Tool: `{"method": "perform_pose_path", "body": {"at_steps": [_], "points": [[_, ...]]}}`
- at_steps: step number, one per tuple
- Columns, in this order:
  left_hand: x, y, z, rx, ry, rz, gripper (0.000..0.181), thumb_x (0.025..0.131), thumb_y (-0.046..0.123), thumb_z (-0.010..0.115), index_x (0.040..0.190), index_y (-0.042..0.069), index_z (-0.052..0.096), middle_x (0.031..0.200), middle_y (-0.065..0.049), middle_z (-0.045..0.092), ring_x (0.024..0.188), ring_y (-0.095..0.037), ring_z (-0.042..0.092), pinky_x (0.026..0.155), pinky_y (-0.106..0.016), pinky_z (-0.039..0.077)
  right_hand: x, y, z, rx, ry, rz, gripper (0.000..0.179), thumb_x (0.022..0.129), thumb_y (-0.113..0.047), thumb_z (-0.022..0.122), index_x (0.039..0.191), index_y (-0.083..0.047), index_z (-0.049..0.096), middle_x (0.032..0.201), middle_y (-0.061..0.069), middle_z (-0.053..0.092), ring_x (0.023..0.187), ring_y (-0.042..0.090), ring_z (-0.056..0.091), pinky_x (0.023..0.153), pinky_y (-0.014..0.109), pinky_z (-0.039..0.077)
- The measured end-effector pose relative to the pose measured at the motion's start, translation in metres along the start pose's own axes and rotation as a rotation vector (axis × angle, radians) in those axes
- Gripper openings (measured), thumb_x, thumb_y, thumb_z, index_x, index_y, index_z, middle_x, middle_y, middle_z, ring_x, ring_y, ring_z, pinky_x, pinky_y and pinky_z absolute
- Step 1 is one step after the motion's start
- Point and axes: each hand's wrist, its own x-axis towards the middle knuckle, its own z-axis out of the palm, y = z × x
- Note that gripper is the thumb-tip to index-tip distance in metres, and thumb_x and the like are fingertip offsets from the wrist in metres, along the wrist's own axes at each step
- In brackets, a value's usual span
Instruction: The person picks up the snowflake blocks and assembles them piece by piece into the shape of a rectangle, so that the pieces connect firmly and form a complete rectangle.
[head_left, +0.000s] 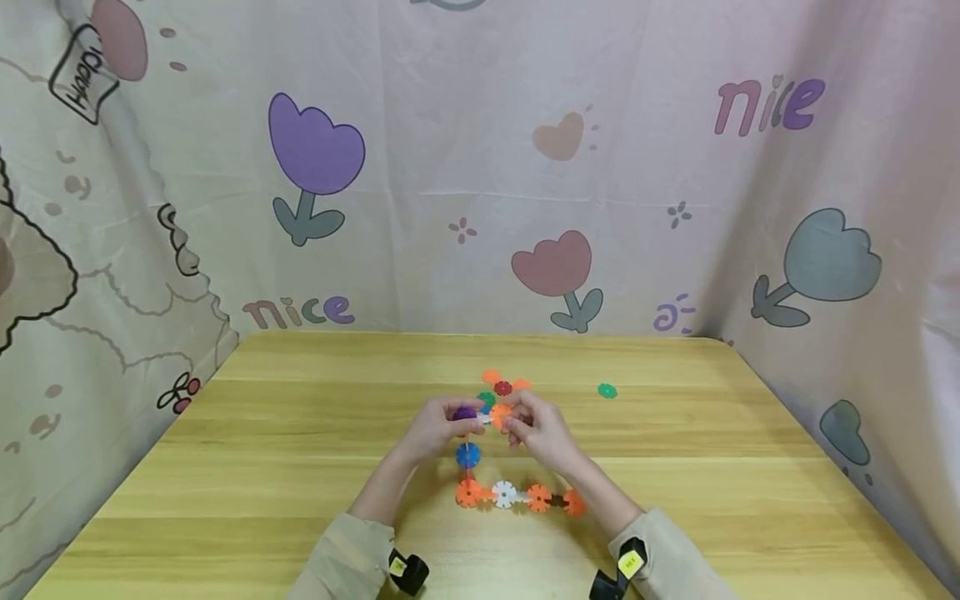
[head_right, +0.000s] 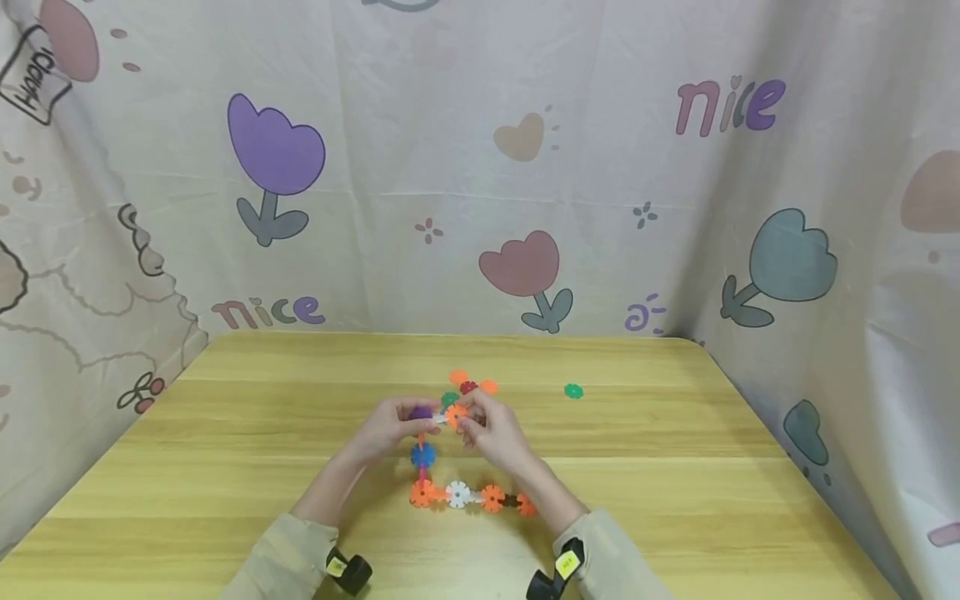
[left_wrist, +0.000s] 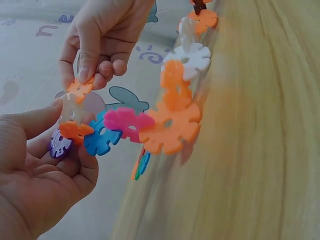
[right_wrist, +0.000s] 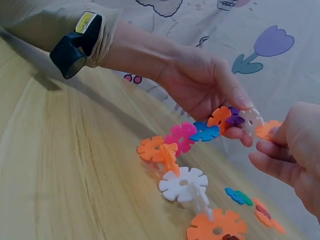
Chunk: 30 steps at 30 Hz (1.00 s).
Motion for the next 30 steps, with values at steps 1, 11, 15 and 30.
{"method": "perform_pose_path", "body": {"at_steps": [1,11,15,30], "points": [[0.0,0.0,0.0,-0.004,-0.004,-0.001,0.038,0.088,0.005,0.061,0.119,-0.015,0.053,0.085,-0.013,0.065,0.085,-0.037,0.058,0.068,-0.029,0.049,0.0,0.001,0.0,0.002,-0.002,0.002,0.02,0.09,0.007,0.052,0.11,0.004,0.053,0.081,0.027,0.058,0.062,0.026,0.057,0.06,0.046,0.052],[0.001,0.001,-0.004,-0.059,-0.048,0.003,0.037,0.089,0.0,0.057,0.121,-0.017,0.049,0.092,-0.02,0.064,0.086,-0.024,0.063,0.085,-0.048,0.047,0.001,-0.01,0.0,0.08,0.006,0.067,0.021,0.089,0.01,0.052,0.11,0.008,0.052,0.08,0.031,0.056,0.062,0.024,0.057,0.063,0.052,0.051],[0.001,0.0,-0.005,-0.045,-0.046,-0.009,0.036,0.088,0.001,0.058,0.119,-0.016,0.052,0.091,-0.018,0.065,0.084,-0.02,0.063,0.083,-0.044,0.049,0.001,-0.007,0.001,0.082,0.015,0.082,0.021,0.089,0.008,0.054,0.11,0.007,0.053,0.081,0.03,0.057,0.061,0.019,0.057,0.063,0.047,0.052],[0.002,0.002,-0.005,-0.001,-0.06,-0.058,0.034,0.088,0.004,0.061,0.117,-0.012,0.056,0.086,-0.006,0.062,0.081,-0.015,0.057,0.078,-0.038,0.049,0.001,-0.003,0.0,0.142,-0.014,0.09,0.022,0.09,0.006,0.054,0.111,0.008,0.052,0.077,0.017,0.059,0.061,0.019,0.056,0.062,0.048,0.053]]}}
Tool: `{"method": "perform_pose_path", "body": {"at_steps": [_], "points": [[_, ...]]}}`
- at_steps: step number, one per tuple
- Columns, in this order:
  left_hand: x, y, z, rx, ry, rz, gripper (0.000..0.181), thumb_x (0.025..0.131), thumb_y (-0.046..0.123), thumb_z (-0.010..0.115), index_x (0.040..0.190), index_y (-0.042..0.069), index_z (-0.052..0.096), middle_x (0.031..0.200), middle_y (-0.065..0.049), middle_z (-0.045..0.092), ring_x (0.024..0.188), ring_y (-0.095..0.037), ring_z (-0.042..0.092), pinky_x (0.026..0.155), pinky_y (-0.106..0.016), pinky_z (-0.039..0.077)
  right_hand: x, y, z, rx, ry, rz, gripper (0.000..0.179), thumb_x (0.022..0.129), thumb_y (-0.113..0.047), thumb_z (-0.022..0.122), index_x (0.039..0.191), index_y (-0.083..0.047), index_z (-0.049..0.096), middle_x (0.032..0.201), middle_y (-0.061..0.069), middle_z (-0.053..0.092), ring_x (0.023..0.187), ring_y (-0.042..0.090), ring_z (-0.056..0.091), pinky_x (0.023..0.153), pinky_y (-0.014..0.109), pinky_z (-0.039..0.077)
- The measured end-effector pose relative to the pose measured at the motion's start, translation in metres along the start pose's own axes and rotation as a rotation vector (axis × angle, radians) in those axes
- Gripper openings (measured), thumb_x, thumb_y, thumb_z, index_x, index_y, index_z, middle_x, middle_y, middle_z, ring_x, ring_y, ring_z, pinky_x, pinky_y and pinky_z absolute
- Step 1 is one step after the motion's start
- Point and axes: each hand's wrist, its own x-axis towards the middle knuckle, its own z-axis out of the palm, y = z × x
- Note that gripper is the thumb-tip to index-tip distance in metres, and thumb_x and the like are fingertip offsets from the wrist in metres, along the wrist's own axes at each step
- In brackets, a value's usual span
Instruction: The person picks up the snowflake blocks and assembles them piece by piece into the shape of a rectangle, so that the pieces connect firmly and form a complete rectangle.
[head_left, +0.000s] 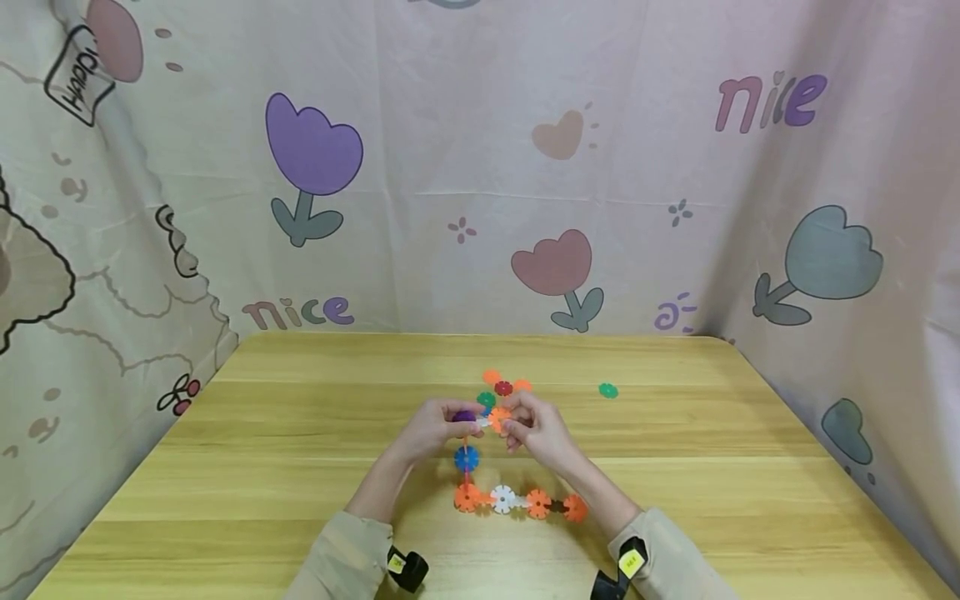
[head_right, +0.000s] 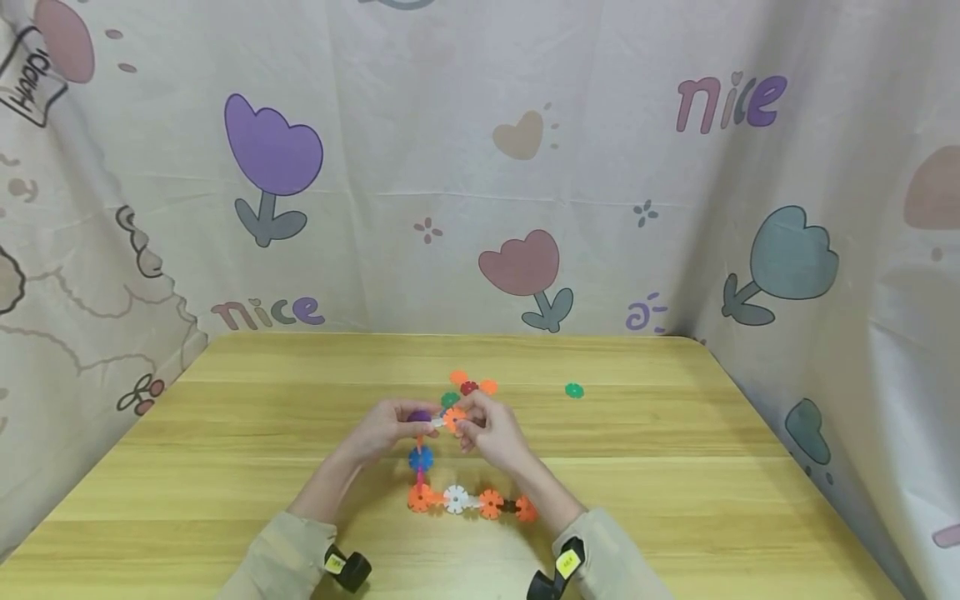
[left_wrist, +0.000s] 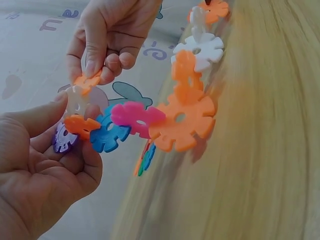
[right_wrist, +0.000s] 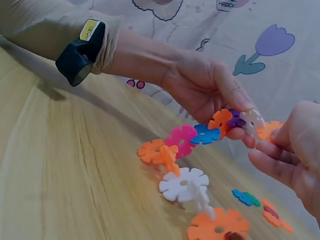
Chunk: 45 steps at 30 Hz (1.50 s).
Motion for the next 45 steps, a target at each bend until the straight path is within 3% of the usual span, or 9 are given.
{"method": "perform_pose_path", "body": {"at_steps": [6,15,25,32,39,42,45], "points": [[0.0,0.0,0.0,-0.026,-0.004,-0.005,0.033,0.089,0.003,0.058,0.118,-0.013,0.054,0.092,-0.015,0.065,0.085,-0.019,0.062,0.083,-0.041,0.049,0.002,0.0,-0.001,0.02,0.006,0.024,0.021,0.088,0.01,0.053,0.109,0.01,0.052,0.077,0.022,0.058,0.06,0.02,0.056,0.063,0.05,0.052],[0.004,-0.003,0.0,-0.04,0.011,0.016,0.031,0.09,0.003,0.058,0.116,-0.013,0.056,0.099,-0.027,0.062,0.087,-0.021,0.064,0.087,-0.045,0.046,0.005,0.002,0.003,0.03,0.069,0.014,0.021,0.087,0.009,0.055,0.108,0.01,0.054,0.075,0.018,0.06,0.059,0.018,0.057,0.057,0.036,0.054],[0.006,0.001,0.0,-0.033,-0.01,0.012,0.03,0.091,0.004,0.057,0.116,-0.012,0.057,0.1,-0.025,0.063,0.088,-0.026,0.064,0.087,-0.046,0.047,0.005,0.0,-0.002,0.033,0.026,0.0,0.021,0.088,0.01,0.053,0.109,0.01,0.052,0.077,0.022,0.059,0.06,0.021,0.058,0.059,0.039,0.054],[0.003,-0.001,-0.002,-0.017,-0.057,0.022,0.031,0.091,0.005,0.058,0.116,-0.013,0.056,0.102,-0.028,0.06,0.089,-0.031,0.063,0.086,-0.044,0.048,-0.005,-0.021,0.002,-0.041,-0.002,0.001,0.024,0.087,0.012,0.052,0.111,0.014,0.05,0.078,0.03,0.057,0.061,0.026,0.059,0.061,0.042,0.054],[0.0,-0.002,-0.002,-0.008,-0.07,0.024,0.038,0.091,0.012,0.058,0.121,-0.012,0.053,0.105,-0.029,0.058,0.094,-0.039,0.06,0.084,-0.044,0.049,-0.008,-0.029,0.001,-0.079,-0.005,0.025,0.026,0.089,0.006,0.054,0.115,0.01,0.052,0.079,0.03,0.059,0.065,0.041,0.058,0.062,0.047,0.053],[0.0,-0.002,-0.001,0.014,-0.069,0.029,0.039,0.092,0.012,0.058,0.122,-0.011,0.052,0.101,-0.025,0.06,0.091,-0.034,0.061,0.081,-0.04,0.05,-0.009,-0.029,0.0,-0.108,-0.016,0.012,0.026,0.09,0.005,0.054,0.116,0.008,0.052,0.077,0.032,0.058,0.063,0.042,0.056,0.058,0.044,0.053],[0.002,-0.003,0.002,0.049,-0.051,0.031,0.039,0.09,0.01,0.06,0.124,-0.009,0.052,0.085,-0.013,0.059,0.074,-0.022,0.058,0.065,-0.029,0.05,-0.01,-0.029,0.0,-0.115,-0.033,0.006,0.025,0.091,0.005,0.052,0.115,0.009,0.05,0.077,0.034,0.057,0.063,0.044,0.056,0.055,0.04,0.052]]}}
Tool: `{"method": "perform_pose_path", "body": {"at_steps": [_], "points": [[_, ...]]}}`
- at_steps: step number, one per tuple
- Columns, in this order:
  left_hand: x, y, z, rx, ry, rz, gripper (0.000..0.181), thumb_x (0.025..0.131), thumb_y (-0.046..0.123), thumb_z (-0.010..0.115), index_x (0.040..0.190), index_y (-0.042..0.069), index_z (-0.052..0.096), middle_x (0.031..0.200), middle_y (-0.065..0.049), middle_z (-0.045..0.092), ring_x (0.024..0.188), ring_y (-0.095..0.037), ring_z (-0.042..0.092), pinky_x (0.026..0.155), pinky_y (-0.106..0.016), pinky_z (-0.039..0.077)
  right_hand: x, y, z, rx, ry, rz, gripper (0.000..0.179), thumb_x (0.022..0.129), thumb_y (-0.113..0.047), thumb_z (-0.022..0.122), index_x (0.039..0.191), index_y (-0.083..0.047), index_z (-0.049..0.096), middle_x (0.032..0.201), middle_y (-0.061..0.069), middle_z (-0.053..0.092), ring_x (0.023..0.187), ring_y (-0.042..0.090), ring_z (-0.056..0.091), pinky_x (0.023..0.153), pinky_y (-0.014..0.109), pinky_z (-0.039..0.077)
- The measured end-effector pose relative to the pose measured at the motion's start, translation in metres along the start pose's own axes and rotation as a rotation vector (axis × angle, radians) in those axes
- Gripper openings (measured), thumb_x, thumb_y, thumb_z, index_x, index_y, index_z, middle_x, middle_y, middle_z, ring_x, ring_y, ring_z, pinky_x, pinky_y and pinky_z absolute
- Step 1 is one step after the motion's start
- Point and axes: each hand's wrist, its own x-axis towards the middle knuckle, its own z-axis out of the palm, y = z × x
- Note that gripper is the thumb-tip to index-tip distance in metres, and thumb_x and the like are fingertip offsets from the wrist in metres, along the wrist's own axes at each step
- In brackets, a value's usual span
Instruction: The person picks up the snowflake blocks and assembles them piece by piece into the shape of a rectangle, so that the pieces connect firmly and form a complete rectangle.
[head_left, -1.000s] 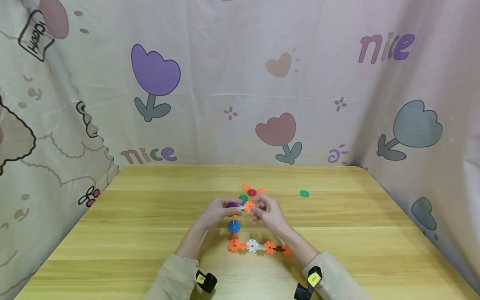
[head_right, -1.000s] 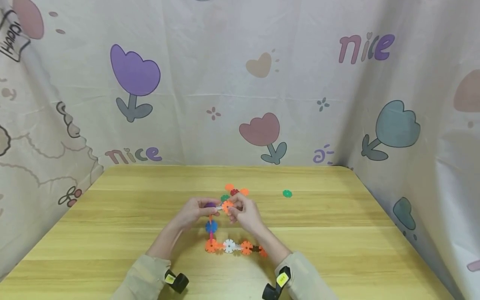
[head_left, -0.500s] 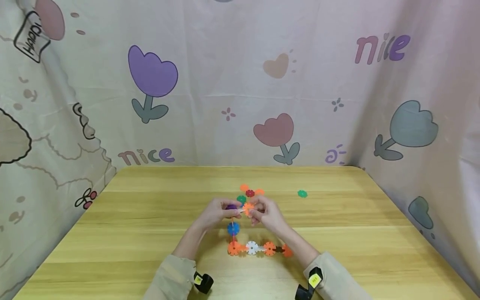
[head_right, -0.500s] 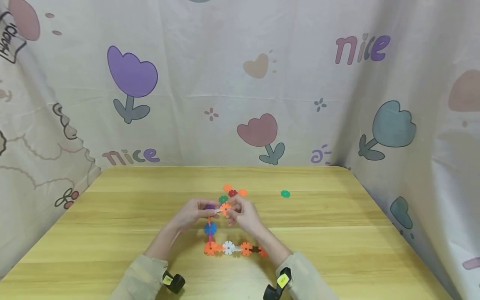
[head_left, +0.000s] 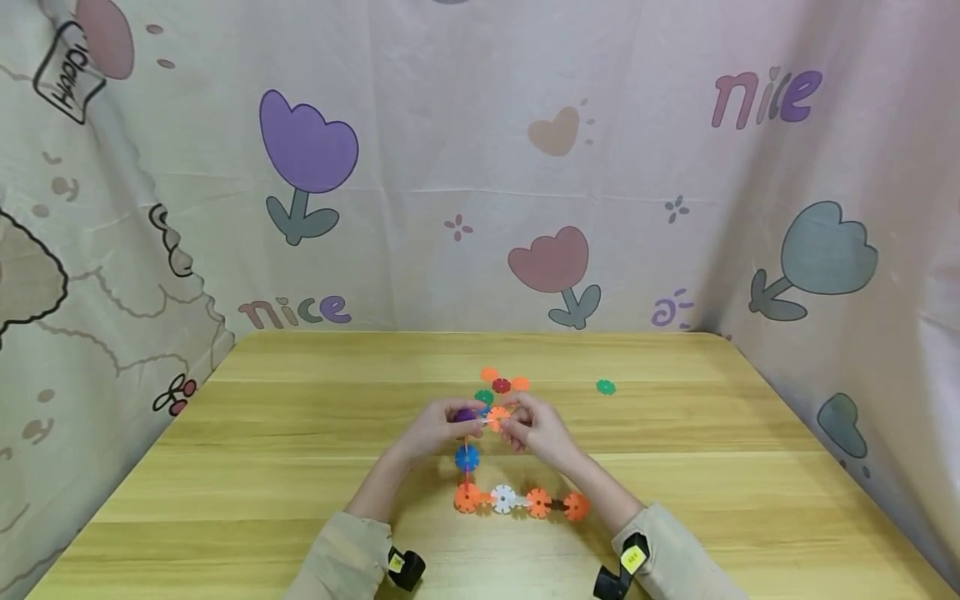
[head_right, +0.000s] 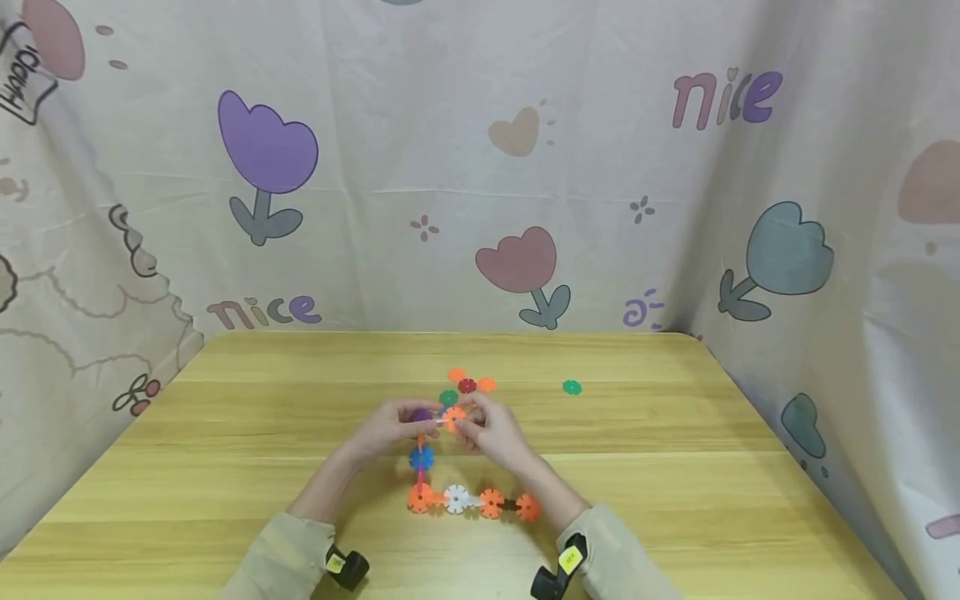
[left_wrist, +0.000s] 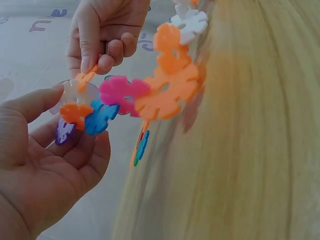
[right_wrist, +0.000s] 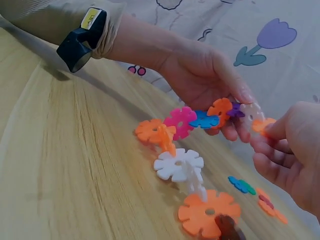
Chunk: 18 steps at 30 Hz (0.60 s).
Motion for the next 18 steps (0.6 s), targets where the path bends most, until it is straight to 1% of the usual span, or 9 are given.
{"method": "perform_pose_path", "body": {"at_steps": [1,2,4,6,8,10,14,16,18], "points": [[0.001,0.0,0.001,0.014,0.009,0.003,0.04,0.089,0.009,0.061,0.124,-0.009,0.052,0.08,-0.009,0.056,0.068,-0.018,0.054,0.06,-0.025,0.047,0.0,0.0,0.0,0.004,-0.005,0.002,0.024,0.091,0.005,0.052,0.115,0.01,0.05,0.077,0.034,0.057,0.064,0.045,0.056,0.055,0.039,0.052],[0.002,-0.001,0.002,0.026,0.02,0.007,0.04,0.088,0.009,0.062,0.124,-0.008,0.053,0.08,-0.005,0.055,0.066,-0.015,0.05,0.057,-0.023,0.045,0.001,0.001,-0.001,0.011,-0.013,0.004,0.023,0.091,0.006,0.051,0.114,0.01,0.049,0.078,0.035,0.057,0.064,0.047,0.056,0.056,0.039,0.053],[0.004,-0.002,0.004,0.045,0.043,0.015,0.039,0.087,0.009,0.064,0.121,-0.006,0.056,0.08,-0.003,0.054,0.064,-0.012,0.046,0.055,-0.022,0.043,0.002,0.006,-0.001,0.028,-0.032,0.007,0.022,0.092,0.007,0.048,0.113,0.011,0.047,0.079,0.035,0.057,0.067,0.049,0.055,0.058,0.042,0.053],[0.005,-0.003,0.007,0.059,0.063,0.027,0.036,0.086,0.01,0.066,0.118,-0.005,0.059,0.086,-0.006,0.058,0.068,-0.012,0.05,0.058,-0.024,0.047,0.005,0.013,-0.002,0.043,-0.056,0.015,0.02,0.093,0.007,0.045,0.113,0.009,0.045,0.08,0.035,0.057,0.067,0.049,0.055,0.06,0.047,0.053],[0.005,-0.003,0.009,0.07,0.078,0.038,0.033,0.085,0.01,0.066,0.115,-0.004,0.061,0.095,-0.009,0.061,0.074,-0.014,0.055,0.064,-0.028,0.051,0.009,0.022,-0.002,0.055,-0.074,0.02,0.021,0.094,0.006,0.043,0.114,0.008,0.044,0.081,0.035,0.057,0.065,0.045,0.056,0.06,0.049,0.052],[0.005,-0.002,0.01,0.077,0.081,0.045,0.033,0.085,0.01,0.066,0.115,-0.003,0.061,0.095,-0.011,0.062,0.075,-0.015,0.056,0.065,-0.03,0.052,0.011,0.029,-0.001,0.075,-0.08,0.034,0.021,0.094,0.005,0.043,0.115,0.007,0.043,0.082,0.035,0.058,0.062,0.039,0.057,0.06,0.049,0.052],[0.004,-0.001,0.011,0.117,0.078,0.07,0.035,0.085,0.009,0.065,0.118,0.0,0.061,0.09,-0.007,0.059,0.071,-0.014,0.052,0.061,-0.025,0.048,0.013,0.033,0.001,0.128,-0.06,0.053,0.019,0.095,0.003,0.045,0.112,0.005,0.04,0.08,0.032,0.059,0.057,0.026,0.057,0.055,0.037,0.053],[0.004,0.0,0.011,0.14,0.078,0.077,0.035,0.085,0.008,0.065,0.119,0.002,0.061,0.086,-0.006,0.056,0.068,-0.014,0.048,0.056,-0.022,0.044,0.013,0.032,0.002,0.153,-0.047,0.06,0.016,0.094,0.002,0.045,0.108,0.004,0.039,0.078,0.031,0.06,0.055,0.022,0.056,0.052,0.031,0.051],[0.004,-0.001,0.011,0.149,0.079,0.077,0.034,0.085,0.007,0.064,0.119,0.003,0.061,0.083,-0.005,0.054,0.065,-0.014,0.045,0.054,-0.022,0.04,0.013,0.032,0.002,0.173,-0.039,0.063,0.013,0.094,0.003,0.046,0.104,0.004,0.038,0.076,0.03,0.06,0.054,0.02,0.055,0.05,0.029,0.05]]}}
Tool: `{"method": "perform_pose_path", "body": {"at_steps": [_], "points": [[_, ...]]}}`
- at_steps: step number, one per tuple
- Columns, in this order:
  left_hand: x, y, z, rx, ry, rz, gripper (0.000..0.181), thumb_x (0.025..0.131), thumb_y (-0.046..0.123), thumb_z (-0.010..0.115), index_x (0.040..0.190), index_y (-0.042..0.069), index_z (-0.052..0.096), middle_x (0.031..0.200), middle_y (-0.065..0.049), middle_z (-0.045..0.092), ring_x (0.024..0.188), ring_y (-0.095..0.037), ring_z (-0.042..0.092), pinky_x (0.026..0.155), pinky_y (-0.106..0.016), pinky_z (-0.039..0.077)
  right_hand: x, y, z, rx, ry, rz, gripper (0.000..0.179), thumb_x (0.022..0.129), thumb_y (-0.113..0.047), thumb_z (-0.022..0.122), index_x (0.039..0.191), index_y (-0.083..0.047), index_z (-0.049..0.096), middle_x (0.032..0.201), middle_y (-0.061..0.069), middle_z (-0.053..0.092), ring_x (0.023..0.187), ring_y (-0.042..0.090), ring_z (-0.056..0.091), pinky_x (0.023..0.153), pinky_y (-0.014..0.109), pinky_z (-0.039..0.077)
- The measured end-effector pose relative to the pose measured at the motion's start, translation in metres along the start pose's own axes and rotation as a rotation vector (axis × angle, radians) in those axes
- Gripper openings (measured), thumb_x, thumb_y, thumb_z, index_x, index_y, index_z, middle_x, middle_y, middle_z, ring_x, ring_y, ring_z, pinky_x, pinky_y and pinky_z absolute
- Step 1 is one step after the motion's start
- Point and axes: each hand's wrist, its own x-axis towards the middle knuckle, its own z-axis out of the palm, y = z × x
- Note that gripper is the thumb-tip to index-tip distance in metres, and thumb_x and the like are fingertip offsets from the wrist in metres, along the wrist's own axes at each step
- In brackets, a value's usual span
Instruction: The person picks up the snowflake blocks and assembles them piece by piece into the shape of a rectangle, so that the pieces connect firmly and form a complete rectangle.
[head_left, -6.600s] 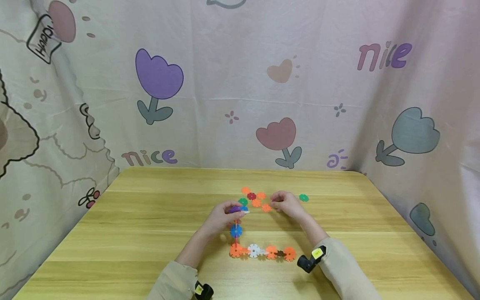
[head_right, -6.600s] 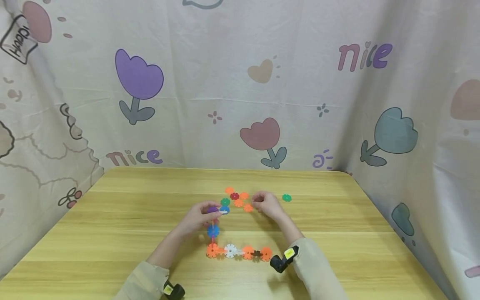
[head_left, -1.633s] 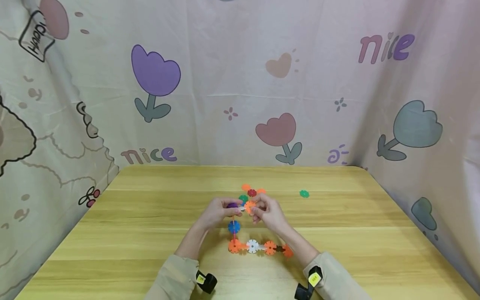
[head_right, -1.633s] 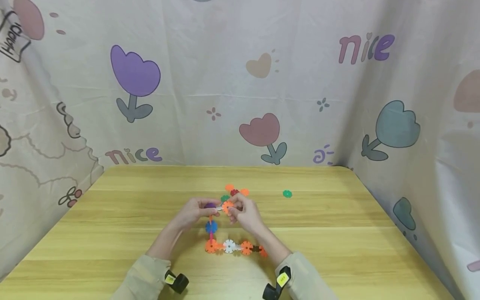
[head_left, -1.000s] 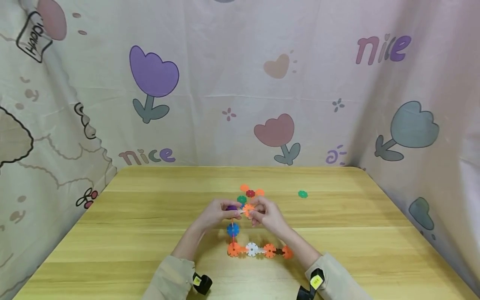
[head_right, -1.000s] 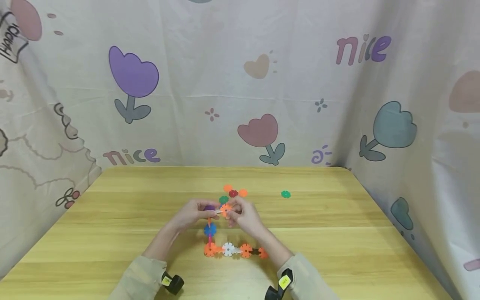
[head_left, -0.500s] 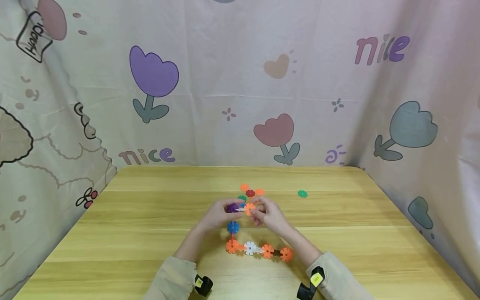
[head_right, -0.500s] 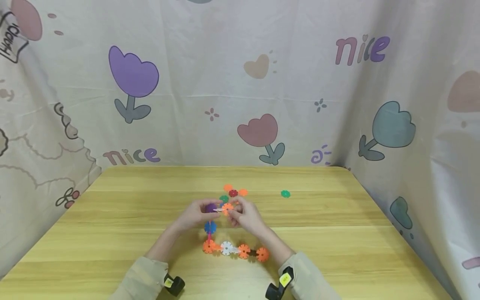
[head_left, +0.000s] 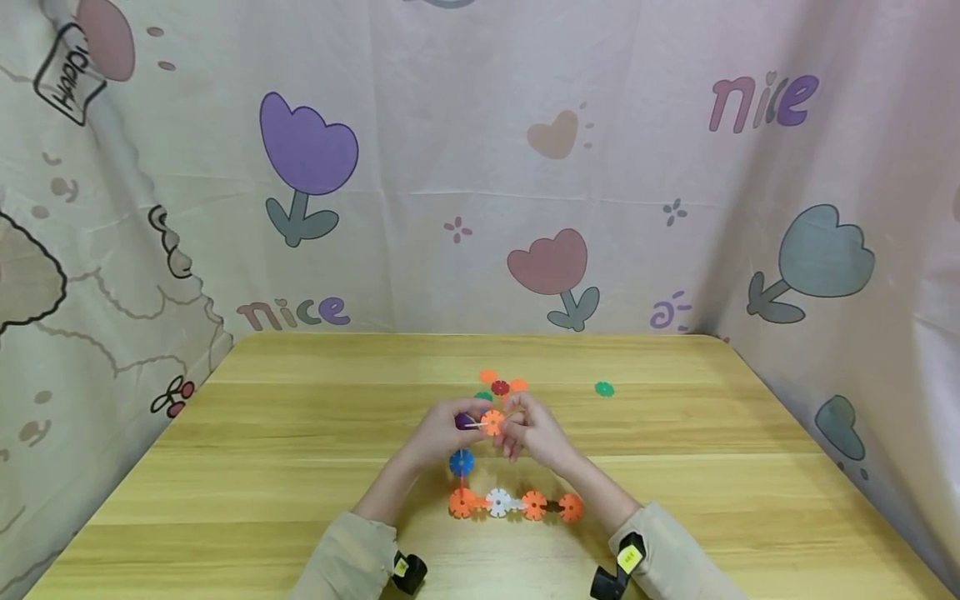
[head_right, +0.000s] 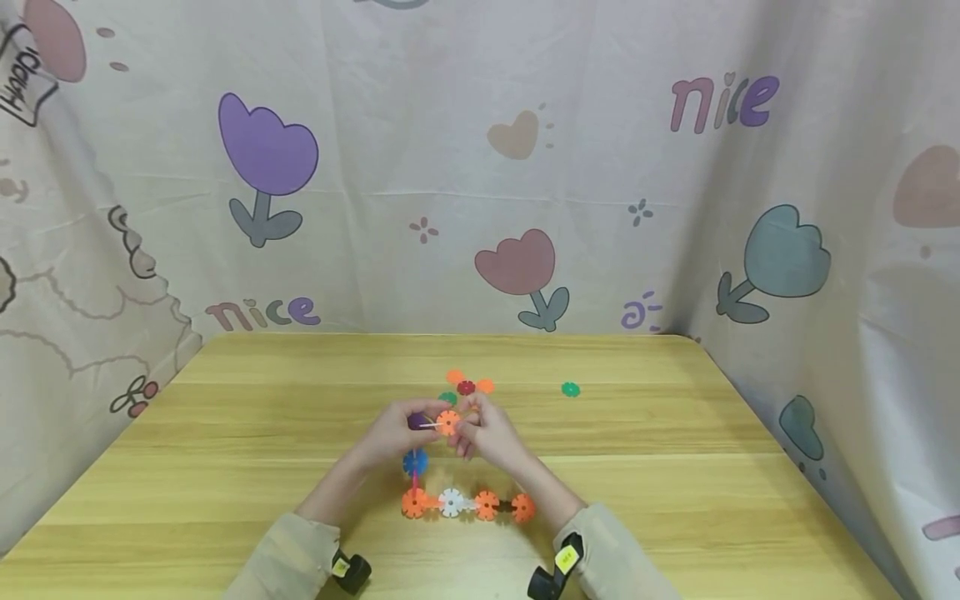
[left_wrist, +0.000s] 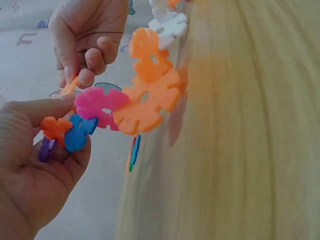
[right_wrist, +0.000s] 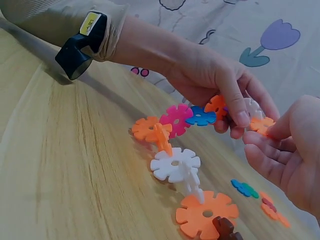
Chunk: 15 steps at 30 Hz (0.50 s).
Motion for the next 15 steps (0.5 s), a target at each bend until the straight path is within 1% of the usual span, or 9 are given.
{"method": "perform_pose_path", "body": {"at_steps": [4,9,12,15], "points": [[0.0,-0.002,0.0,0.008,0.008,-0.011,0.033,0.086,0.006,0.063,0.118,0.004,0.062,0.083,-0.005,0.054,0.066,-0.015,0.046,0.054,-0.023,0.041,0.001,0.002,-0.001,0.007,-0.001,-0.005,0.012,0.094,0.0,0.048,0.102,0.004,0.04,0.076,0.03,0.06,0.054,0.021,0.055,0.05,0.031,0.05],[-0.001,-0.004,0.001,0.002,0.014,-0.018,0.034,0.085,0.007,0.065,0.119,0.002,0.062,0.082,-0.006,0.054,0.062,-0.013,0.045,0.052,-0.023,0.041,-0.001,0.004,-0.009,-0.046,-0.017,-0.023,0.017,0.092,-0.001,0.05,0.105,0.009,0.044,0.08,0.031,0.06,0.059,0.031,0.058,0.055,0.038,0.053],[-0.001,-0.005,0.0,-0.012,0.014,-0.031,0.035,0.085,0.008,0.065,0.12,0.002,0.061,0.09,-0.009,0.057,0.061,-0.014,0.048,0.052,-0.023,0.042,-0.001,0.006,-0.018,-0.077,-0.005,-0.023,0.02,0.093,-0.001,0.05,0.107,0.012,0.045,0.082,0.031,0.06,0.064,0.037,0.059,0.058,0.039,0.053],[-0.001,-0.005,0.0,-0.014,0.021,-0.048,0.035,0.086,0.01,0.065,0.12,0.004,0.061,0.101,-0.012,0.059,0.066,-0.016,0.051,0.054,-0.025,0.045,-0.002,0.009,-0.031,-0.106,0.026,-0.015,0.023,0.093,-0.002,0.05,0.109,0.014,0.045,0.083,0.027,0.06,0.069,0.038,0.059,0.06,0.04,0.053]]}}
